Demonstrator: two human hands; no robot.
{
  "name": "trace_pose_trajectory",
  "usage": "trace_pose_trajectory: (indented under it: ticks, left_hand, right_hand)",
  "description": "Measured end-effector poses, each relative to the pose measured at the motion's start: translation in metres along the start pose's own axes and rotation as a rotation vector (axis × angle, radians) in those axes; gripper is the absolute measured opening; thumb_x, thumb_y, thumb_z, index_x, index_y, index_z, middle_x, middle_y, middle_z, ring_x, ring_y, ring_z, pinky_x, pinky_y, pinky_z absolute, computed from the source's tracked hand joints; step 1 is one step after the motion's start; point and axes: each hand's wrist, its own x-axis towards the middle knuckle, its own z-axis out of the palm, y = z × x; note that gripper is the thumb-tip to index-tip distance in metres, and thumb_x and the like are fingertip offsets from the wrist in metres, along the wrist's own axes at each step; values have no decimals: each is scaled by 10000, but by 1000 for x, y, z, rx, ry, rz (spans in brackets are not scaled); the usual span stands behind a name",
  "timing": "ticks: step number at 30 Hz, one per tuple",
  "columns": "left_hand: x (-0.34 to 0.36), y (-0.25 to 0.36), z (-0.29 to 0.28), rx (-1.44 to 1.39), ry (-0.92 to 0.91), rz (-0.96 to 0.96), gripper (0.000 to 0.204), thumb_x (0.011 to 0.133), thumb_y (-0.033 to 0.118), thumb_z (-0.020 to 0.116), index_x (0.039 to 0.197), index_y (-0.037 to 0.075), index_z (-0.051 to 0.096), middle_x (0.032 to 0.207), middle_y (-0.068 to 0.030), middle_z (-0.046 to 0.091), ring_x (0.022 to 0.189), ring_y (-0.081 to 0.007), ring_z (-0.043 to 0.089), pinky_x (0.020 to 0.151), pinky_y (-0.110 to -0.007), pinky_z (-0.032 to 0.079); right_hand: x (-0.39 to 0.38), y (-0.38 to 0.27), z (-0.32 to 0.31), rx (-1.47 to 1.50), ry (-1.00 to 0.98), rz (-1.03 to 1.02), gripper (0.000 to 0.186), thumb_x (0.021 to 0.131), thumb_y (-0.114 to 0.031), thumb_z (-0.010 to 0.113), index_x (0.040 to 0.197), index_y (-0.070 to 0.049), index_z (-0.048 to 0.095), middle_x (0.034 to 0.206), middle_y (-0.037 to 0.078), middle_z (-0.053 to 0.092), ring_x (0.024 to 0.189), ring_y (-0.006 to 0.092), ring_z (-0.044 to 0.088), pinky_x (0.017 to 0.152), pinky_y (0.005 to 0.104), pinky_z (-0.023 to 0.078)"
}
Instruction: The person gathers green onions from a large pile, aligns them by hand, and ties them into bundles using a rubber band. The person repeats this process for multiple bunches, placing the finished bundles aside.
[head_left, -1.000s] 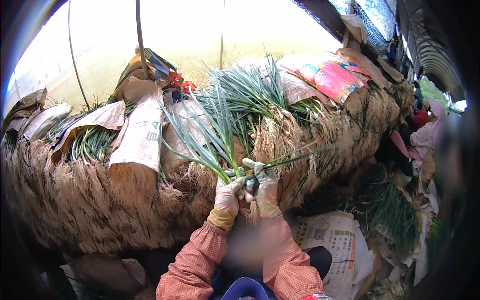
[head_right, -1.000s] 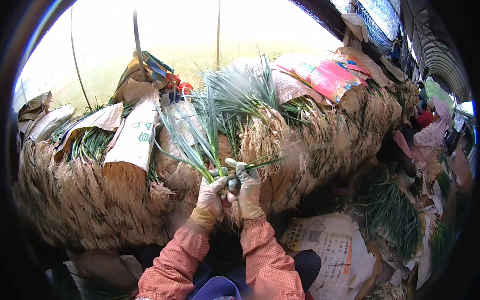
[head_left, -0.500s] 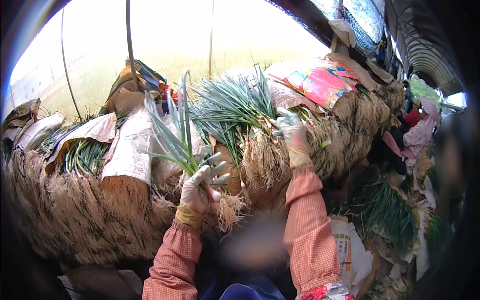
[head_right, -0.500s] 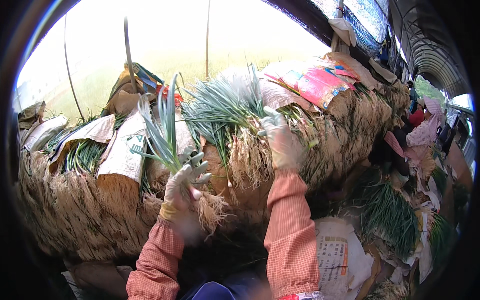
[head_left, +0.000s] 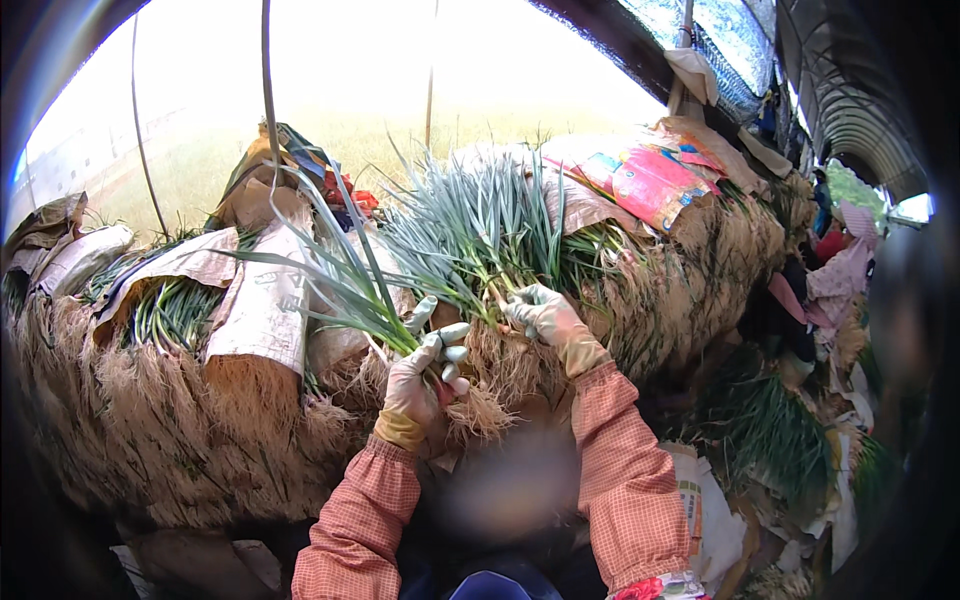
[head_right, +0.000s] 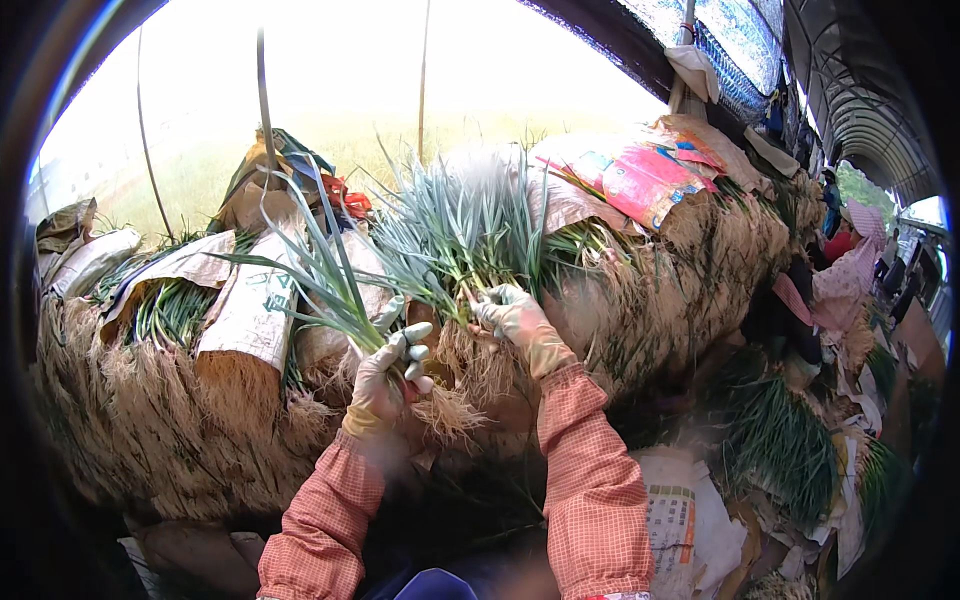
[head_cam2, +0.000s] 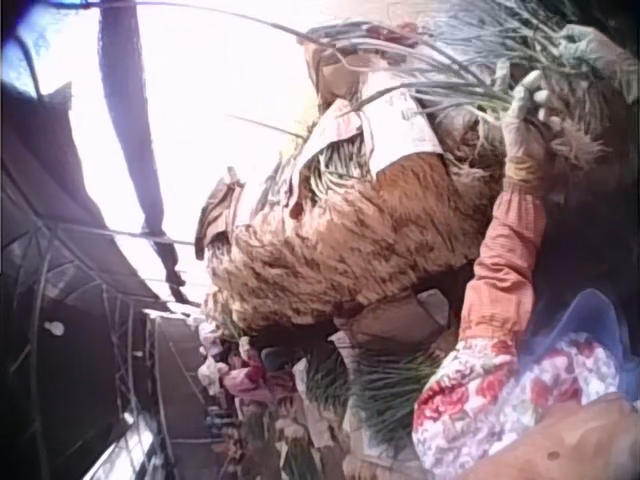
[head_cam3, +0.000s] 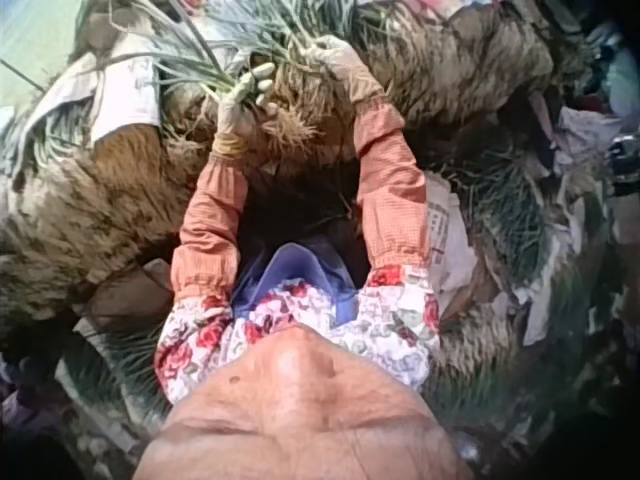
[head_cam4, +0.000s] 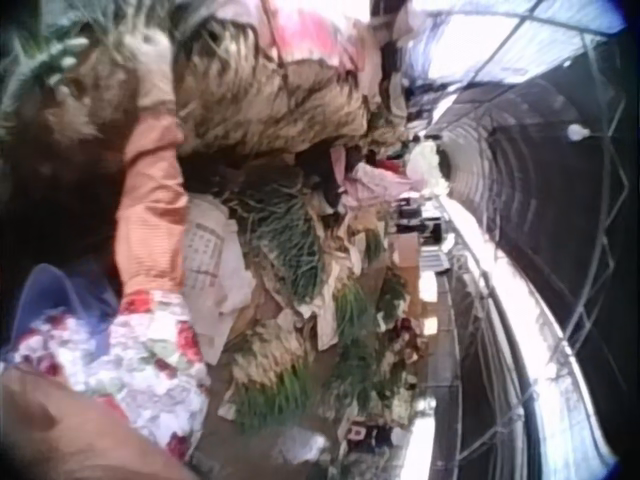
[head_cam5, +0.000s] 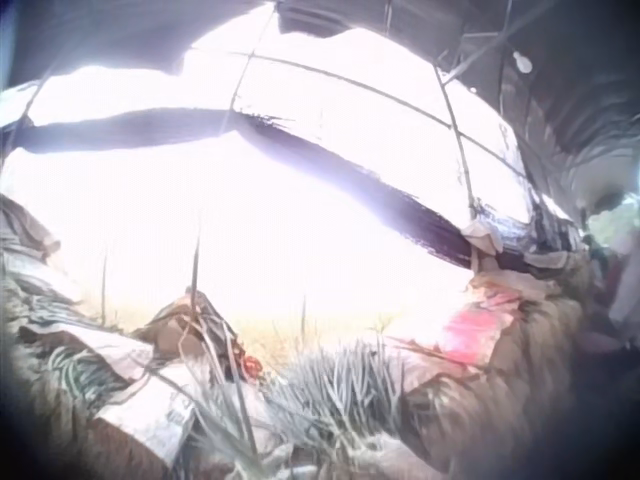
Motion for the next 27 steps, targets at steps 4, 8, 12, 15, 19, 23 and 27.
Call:
trace_pose_trajectory:
  ticks: [4,8,12,15,19,23,27]
  left_hand:
    - [-2,1,5,66,57,18,449,976,148,535,1393,31,421,1056,-165,676,648,-167,615,526,-354,596]
    - [1,-10,7,193,225,-59,303,909,44,615,1198,34,522,1014,-143,682,712,-184,653,568,-333,569]
    - [-9,-3,-17,285,186,-22,277,865,-24,623,1127,3,537,928,-136,688,771,-218,690,639,-304,569]
    - [-21,-1,-25,267,159,-157,262,861,9,625,1115,-12,569,835,-103,693,693,-200,678,643,-294,572]
    - [-28,-8,-45,209,85,-83,188,833,28,662,1013,-23,641,896,-119,711,669,-179,667,628,-271,562]
    - [-44,6,-43,294,92,-70,396,836,18,654,1215,-43,556,938,-154,711,701,-190,682,635,-267,561]
    - [-56,-1,-46,172,6,-131,587,861,45,654,1374,-37,380,948,-206,706,709,-219,687,613,-287,565]
  right_hand:
    - [-27,-30,28,-92,-45,-61,247,952,-201,637,1124,-23,637,875,-2,681,671,57,548,578,208,448]
    - [-64,22,77,-669,-51,-327,330,934,-281,666,1130,-17,637,868,42,684,683,93,588,623,251,499]
    - [-77,-5,82,-510,15,-230,334,918,-259,688,1182,-57,650,882,51,690,697,88,618,571,241,510]
    - [-57,-19,78,-423,97,-257,613,922,-373,665,1390,-37,454,859,69,693,673,114,625,546,267,535]
    - [-41,17,98,-58,-533,178,441,978,-354,589,1321,-78,556,709,-30,591,556,70,543,464,225,435]
    - [-36,55,87,-1025,25,-682,213,983,-254,585,954,-53,647,763,15,670,614,178,640,540,320,511]
    - [-26,45,48,553,-131,-79,159,983,-215,587,982,-57,612,804,39,687,556,74,581,494,245,499]
